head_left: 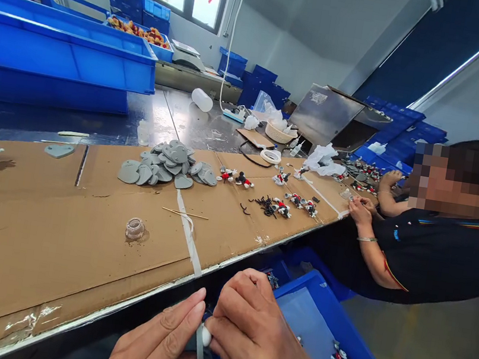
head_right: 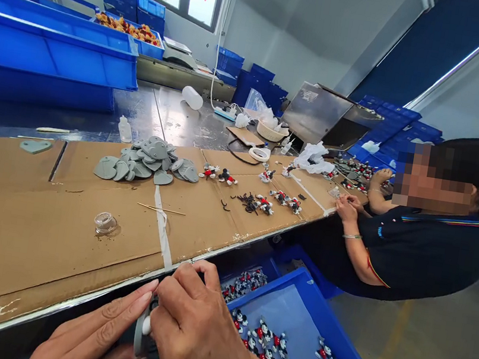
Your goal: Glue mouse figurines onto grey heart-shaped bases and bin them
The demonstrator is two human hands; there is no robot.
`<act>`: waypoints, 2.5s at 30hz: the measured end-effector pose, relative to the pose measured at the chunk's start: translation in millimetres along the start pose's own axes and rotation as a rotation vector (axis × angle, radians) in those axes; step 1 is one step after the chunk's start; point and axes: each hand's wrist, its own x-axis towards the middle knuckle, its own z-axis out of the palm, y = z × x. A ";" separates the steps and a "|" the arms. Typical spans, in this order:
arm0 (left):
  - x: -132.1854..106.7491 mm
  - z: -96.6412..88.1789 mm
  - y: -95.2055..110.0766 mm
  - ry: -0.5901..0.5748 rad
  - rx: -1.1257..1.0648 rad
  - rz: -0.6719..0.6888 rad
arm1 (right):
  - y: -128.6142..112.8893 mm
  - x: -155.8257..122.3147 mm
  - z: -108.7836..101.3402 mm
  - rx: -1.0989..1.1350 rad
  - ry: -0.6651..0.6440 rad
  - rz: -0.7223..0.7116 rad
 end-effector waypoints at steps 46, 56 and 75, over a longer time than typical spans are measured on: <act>36.0 -41.2 -22.1 0.012 0.024 0.021 | -1.2 14.8 -5.8 0.269 0.528 -0.044; 39.3 -32.5 -10.4 0.155 0.033 -0.006 | -1.8 13.5 -6.0 0.273 0.512 -0.032; 45.9 -40.6 -13.0 0.092 0.038 0.077 | 3.0 7.1 0.6 0.243 0.466 -0.036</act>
